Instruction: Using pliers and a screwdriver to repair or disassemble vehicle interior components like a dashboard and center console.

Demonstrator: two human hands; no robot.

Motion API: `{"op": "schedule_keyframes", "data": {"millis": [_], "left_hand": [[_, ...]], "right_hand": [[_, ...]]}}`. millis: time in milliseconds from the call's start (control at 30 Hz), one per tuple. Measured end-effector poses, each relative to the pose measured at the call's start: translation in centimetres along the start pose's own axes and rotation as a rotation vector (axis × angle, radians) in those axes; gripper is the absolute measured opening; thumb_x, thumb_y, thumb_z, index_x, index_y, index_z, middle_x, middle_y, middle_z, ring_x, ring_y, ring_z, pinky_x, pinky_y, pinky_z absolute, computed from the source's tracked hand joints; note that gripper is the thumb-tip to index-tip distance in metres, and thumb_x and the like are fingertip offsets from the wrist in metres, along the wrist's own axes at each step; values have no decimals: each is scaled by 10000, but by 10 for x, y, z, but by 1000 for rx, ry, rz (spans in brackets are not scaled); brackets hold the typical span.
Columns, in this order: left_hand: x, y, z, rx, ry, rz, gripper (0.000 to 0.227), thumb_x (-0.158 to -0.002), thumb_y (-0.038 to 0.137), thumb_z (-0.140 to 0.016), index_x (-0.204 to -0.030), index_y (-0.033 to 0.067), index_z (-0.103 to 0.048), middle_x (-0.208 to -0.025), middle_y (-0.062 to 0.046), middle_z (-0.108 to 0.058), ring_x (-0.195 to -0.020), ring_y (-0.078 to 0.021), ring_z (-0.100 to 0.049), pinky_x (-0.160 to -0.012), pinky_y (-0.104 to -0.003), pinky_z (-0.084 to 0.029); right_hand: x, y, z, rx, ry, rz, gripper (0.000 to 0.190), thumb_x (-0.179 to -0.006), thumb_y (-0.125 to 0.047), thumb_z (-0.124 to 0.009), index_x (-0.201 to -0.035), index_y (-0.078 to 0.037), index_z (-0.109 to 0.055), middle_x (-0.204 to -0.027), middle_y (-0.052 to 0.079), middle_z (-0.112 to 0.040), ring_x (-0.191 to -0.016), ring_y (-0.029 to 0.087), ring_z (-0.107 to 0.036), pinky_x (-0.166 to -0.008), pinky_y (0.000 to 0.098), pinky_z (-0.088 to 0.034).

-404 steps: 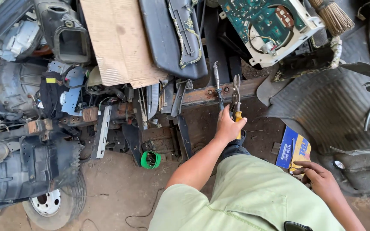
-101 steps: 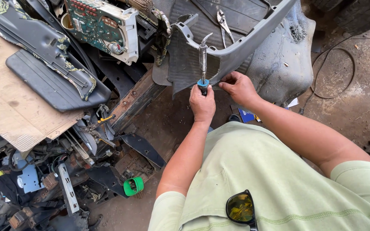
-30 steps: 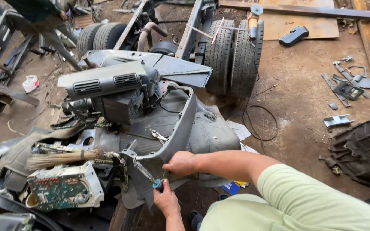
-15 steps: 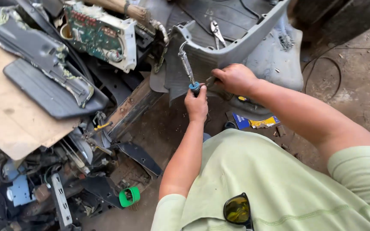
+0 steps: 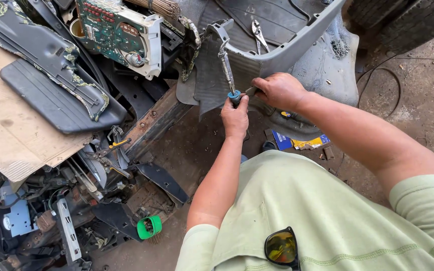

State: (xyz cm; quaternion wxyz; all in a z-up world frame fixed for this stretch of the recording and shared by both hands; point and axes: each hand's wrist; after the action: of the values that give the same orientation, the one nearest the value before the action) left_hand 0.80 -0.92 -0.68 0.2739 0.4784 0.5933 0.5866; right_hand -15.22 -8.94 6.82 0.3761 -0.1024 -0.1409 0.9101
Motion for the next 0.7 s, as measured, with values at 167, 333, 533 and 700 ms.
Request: {"op": "schedule_keyframes", "data": {"millis": [167,333,533,700], "left_hand": [[1,-5,-2,29,24,2,77,-931,89,-737,-995,48,-720,-752,53,-613,-621,-37,-522,-547,-233,-429],[0,-3,2,18,-2,12,93,-929,90,-722,-1010,45,-729,-759,44,-619,-646,-42,-536,-575,-235,-445],[0,0,7,-206,-6,-147,126,-931,134,-728,-994,25,-724,-854,1,-711,-775,-82,-626,-732,-274,-527],[3,12,7,-392,2,-269,132,-927,156,-721,-986,38,-717,-860,-45,-728,-779,-117,-679,-750,-308,-542]], "right_hand": [[0,0,0,-14,5,0,317,-879,-295,-732,-1120,-105,-652,-740,144,-695,-739,380,-687,-659,527,-534],[-1,0,1,-14,6,-2,308,-881,-295,-732,-1117,-113,-652,-734,141,-696,-732,380,-690,-652,528,-537],[-6,-15,23,61,-193,-118,327,-911,-331,-686,-1182,-156,-637,-726,148,-706,-707,385,-705,-629,530,-552],[-17,-18,31,7,-300,-196,296,-928,-277,-644,-1203,-174,-678,-827,192,-732,-791,414,-713,-730,549,-561]]}}
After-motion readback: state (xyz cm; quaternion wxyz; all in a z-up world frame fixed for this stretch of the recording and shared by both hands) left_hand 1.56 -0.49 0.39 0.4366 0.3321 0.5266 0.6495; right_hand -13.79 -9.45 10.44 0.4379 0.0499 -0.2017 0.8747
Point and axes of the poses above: each hand's wrist, its own x-axis away from the middle knuckle, its own z-axis out of the back of the hand, y = z × x
